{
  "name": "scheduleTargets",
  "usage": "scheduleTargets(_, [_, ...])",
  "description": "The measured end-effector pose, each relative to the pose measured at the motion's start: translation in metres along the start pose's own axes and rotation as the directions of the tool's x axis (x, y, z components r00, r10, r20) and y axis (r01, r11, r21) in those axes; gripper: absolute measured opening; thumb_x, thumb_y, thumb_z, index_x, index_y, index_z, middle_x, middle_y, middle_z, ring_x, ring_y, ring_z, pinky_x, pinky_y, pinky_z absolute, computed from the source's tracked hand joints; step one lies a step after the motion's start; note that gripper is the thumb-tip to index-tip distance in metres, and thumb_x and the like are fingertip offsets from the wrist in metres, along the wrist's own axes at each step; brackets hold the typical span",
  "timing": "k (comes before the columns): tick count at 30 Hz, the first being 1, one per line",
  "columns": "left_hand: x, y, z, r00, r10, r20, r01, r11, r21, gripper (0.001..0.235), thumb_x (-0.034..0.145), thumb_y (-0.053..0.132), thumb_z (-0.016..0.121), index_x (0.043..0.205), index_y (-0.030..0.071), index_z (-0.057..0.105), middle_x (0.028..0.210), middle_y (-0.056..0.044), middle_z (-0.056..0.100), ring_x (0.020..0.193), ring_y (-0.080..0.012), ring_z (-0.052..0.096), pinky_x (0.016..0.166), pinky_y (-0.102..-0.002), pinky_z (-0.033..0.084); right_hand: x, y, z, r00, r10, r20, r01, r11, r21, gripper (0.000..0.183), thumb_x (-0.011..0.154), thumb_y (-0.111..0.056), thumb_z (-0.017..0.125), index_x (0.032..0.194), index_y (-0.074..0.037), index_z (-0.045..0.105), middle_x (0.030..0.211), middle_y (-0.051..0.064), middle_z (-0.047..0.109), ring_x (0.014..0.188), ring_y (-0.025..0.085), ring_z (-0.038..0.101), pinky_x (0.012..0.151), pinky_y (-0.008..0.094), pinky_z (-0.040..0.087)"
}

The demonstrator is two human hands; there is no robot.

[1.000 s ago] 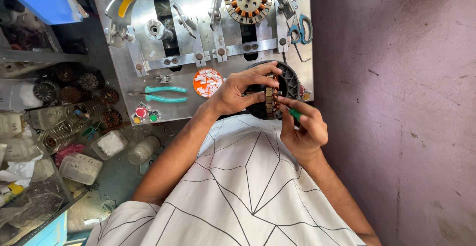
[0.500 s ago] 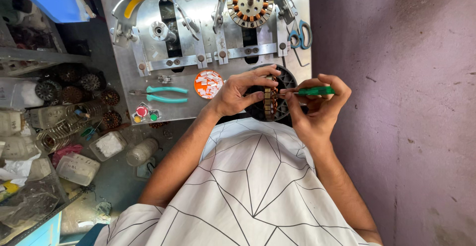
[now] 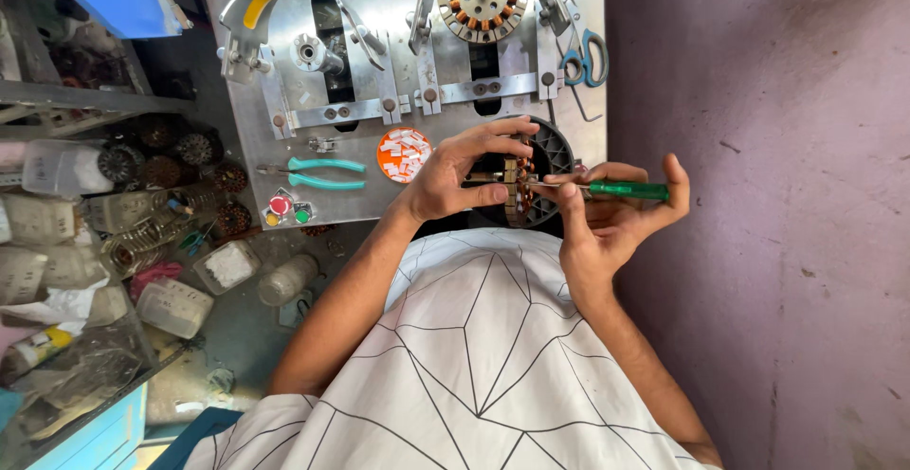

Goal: The person connects wires to a stator using a screwdriver and by hand, cuts wire with scissors, and handles the stator on a winding machine.

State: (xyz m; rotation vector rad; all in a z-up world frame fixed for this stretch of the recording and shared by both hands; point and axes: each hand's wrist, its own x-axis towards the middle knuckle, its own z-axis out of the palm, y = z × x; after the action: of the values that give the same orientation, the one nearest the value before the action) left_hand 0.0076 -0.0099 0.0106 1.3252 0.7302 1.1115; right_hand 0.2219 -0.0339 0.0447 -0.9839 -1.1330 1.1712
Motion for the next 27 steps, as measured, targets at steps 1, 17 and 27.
scheduleTargets(1, [0.000,0.001,-0.001,1.000,-0.003,0.002,0.003,1.000,0.008,0.045,0.092,0.017,0.082,0.133,0.007,0.067,0.157,-0.011,0.053,0.156,-0.0285,0.043,0.131,-0.043,0.037,-0.004,0.003,0.002,1.000,0.016,-0.015,-0.016,0.999,0.031,0.077,0.109,0.013,0.062,0.153,-0.022,0.010,0.122,0.010,0.053,0.101,0.020,0.070,0.095,0.045,0.064])
scheduleTargets(17, [0.006,-0.006,-0.003,0.990,-0.123,0.064,0.129,0.986,-0.104,0.048,0.090,0.015,0.087,0.133,0.011,0.065,0.157,-0.012,0.050,0.159,-0.0302,0.032,0.133,-0.045,0.028,-0.013,0.034,0.004,0.992,0.010,-0.123,0.015,0.979,0.202,0.065,0.106,0.014,0.062,0.142,-0.023,0.021,0.115,0.010,0.052,0.094,0.022,0.069,0.090,0.039,0.067])
scheduleTargets(27, [0.005,-0.010,-0.007,0.989,-0.134,0.060,0.138,0.988,-0.075,0.051,0.088,0.021,0.087,0.134,0.012,0.067,0.153,-0.013,0.053,0.159,-0.0320,0.033,0.133,-0.046,0.028,0.000,0.032,-0.001,0.999,0.007,-0.037,-0.001,0.988,0.156,0.068,0.102,0.016,0.063,0.137,-0.023,0.020,0.111,0.012,0.053,0.087,0.021,0.069,0.084,0.039,0.069])
